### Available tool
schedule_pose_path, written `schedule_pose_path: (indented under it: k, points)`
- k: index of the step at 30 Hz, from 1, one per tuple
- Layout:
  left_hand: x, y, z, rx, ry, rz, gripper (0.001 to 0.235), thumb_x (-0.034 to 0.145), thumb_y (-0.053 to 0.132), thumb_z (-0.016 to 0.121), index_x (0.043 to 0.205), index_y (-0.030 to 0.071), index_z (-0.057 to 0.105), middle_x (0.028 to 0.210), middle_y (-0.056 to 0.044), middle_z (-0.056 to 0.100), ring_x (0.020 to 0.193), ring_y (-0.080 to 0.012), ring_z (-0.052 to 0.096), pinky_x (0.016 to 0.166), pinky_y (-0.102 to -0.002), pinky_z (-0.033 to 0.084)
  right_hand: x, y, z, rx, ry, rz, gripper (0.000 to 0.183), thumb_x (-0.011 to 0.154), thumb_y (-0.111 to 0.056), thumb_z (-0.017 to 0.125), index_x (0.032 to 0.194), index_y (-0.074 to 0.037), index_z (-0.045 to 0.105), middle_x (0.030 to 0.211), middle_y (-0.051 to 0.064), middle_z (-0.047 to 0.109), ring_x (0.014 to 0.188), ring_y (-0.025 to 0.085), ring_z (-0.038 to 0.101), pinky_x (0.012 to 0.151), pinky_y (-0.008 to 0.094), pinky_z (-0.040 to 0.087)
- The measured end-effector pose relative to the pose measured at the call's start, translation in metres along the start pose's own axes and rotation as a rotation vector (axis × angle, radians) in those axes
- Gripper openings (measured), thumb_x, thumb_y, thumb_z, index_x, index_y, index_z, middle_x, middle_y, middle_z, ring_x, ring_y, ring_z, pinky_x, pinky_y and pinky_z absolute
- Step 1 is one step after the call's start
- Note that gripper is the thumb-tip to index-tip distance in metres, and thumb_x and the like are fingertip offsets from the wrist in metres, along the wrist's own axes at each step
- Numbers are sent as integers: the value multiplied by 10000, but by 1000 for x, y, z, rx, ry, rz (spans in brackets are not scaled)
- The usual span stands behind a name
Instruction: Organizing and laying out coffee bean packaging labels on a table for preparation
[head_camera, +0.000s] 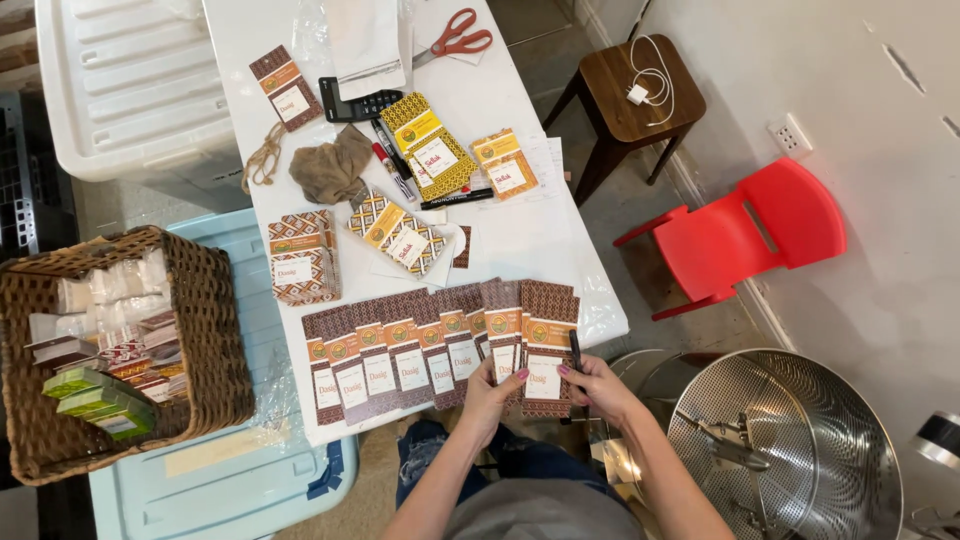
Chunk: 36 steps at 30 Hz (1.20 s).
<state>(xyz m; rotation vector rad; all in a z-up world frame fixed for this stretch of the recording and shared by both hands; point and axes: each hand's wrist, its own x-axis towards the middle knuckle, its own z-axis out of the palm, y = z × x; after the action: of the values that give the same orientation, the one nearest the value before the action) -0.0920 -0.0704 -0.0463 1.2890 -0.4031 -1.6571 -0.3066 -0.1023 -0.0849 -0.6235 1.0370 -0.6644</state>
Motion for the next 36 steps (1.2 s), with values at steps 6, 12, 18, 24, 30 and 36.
schedule_pose_path:
  k: [6, 12, 18, 24, 30, 36]
  points:
    - [27, -13, 4, 279, 3, 81, 341, 910, 203, 727, 1220, 71, 676, 1140, -65, 751, 1042, -187, 685, 949, -329, 523, 24, -18, -20, -207, -54, 96, 124, 991, -144, 684, 960, -34, 637, 553, 3, 403, 435, 83, 295, 462, 268, 233]
    - [19, 12, 5, 1004, 54, -38, 624, 1019, 336, 527, 1538, 34, 357, 1119, -154, 584, 940, -320, 553, 809, -425, 429, 47, -23, -22, -497, 43, 168, 211, 981, -155, 699, 836, -104, 553, 635, 10, 451, 500, 118, 377, 500, 283, 293]
    - [48, 38, -4, 1259, 111, 227, 276, 989, 178, 541, 1223, 84, 654, 1105, -153, 717, 829, -362, 735, 679, -520, 603, 23, -87, 26, -1034, 267, 296, 403, 904, -359, 732, 1209, -97, 714, 921, 83, 777, 715, 180, 678, 640, 313, 500]
    - [143, 33, -5, 1464, -83, 683, 426, 906, -4, 604, 1331, -36, 580, 1337, -228, 539, 1265, -405, 485, 997, -533, 465, 63, -112, 9, -691, 472, -215, 480, 1010, -305, 388, 1297, -55, 681, 1006, 118, 773, 746, 206, 646, 692, 363, 514]
    - [167, 94, 47, 1751, -193, 580, 476, 1067, 203, 459, 1539, 143, 447, 1614, -237, 275, 1495, -474, 224, 1177, -589, 320, 193, -128, 26, 2, 545, -631, 567, 1078, -358, 325, 790, 63, 574, 788, 234, 654, 450, 294, 610, 414, 345, 484]
    - [197, 57, 49, 1689, -128, 637, 474, 1060, 335, 459, 1485, 132, 517, 1566, -242, 355, 1458, -498, 276, 1153, -604, 322, 280, -143, 44, -145, 528, -796, 499, 1007, -102, 649, 593, -95, 370, 582, 99, 569, 288, 174, 476, 282, 250, 331]
